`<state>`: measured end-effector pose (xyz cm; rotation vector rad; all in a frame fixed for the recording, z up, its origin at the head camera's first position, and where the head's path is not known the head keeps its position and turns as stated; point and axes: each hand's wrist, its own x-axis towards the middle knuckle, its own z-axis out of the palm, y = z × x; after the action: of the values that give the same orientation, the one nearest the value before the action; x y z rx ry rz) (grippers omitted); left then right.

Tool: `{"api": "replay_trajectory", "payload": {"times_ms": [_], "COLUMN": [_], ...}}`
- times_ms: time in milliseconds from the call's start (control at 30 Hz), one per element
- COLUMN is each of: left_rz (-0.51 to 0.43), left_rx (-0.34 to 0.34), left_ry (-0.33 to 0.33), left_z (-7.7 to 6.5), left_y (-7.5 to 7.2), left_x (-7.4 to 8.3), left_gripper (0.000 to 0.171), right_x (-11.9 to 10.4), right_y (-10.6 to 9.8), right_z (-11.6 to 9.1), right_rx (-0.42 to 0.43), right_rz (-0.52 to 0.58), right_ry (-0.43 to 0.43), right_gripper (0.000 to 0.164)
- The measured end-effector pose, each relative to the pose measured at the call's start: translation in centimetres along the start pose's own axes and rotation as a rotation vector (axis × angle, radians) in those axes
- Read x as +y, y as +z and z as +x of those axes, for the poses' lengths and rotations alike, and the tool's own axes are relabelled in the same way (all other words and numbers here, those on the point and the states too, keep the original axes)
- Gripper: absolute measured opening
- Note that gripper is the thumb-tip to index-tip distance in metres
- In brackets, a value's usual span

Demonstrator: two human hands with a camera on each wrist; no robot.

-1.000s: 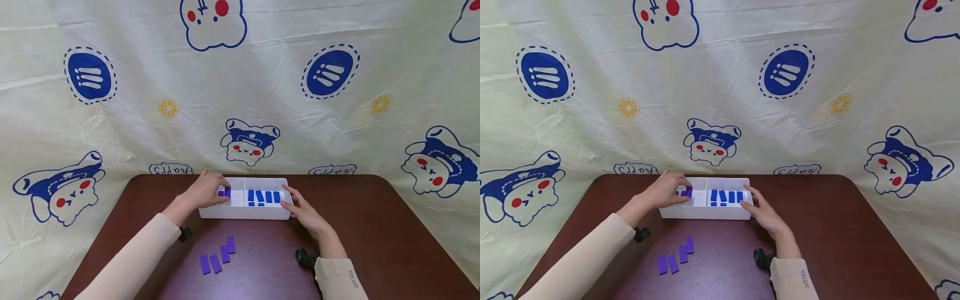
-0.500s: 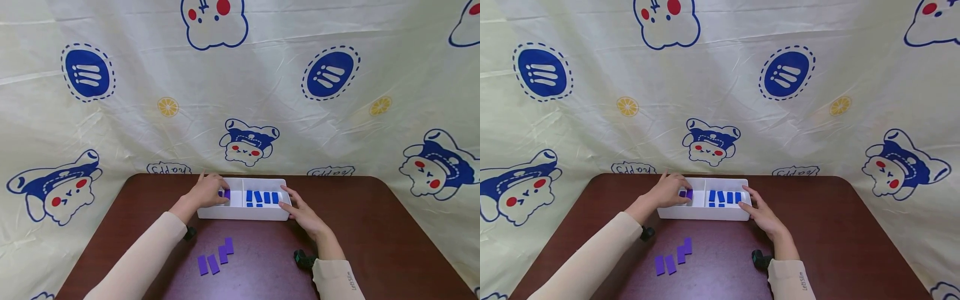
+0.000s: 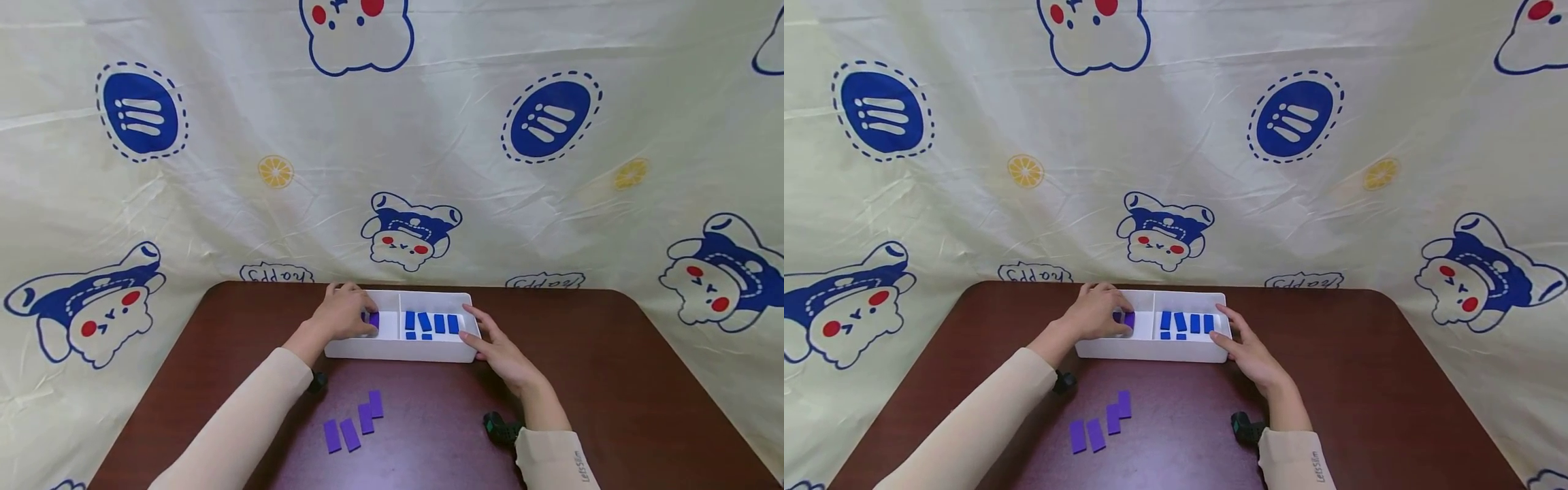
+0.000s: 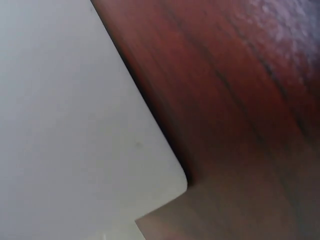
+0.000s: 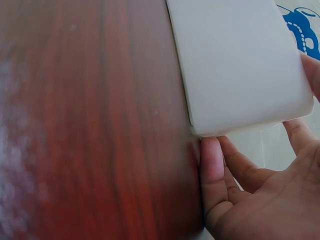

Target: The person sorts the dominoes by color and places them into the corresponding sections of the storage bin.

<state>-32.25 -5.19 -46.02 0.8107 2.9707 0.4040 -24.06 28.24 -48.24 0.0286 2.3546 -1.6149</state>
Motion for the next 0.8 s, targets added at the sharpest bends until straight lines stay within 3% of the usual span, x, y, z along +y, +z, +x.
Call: {"api": "replay_trajectory", "payload": {"times_ms": [800], "left_rz": [0.053], "left_rx": [0.005], "left_ry": [-0.028], "left_z": [0.33], "left_y": [0.69], "left_x": [-0.18], "left_gripper": [0.041], "right_x": [0.04], "right_y": [-0.18], "right_z": [0.10], "right_rx": [-0.021], "right_rz": [-0.009], "right_ry": [-0.012], "right_gripper": [0.072]}}
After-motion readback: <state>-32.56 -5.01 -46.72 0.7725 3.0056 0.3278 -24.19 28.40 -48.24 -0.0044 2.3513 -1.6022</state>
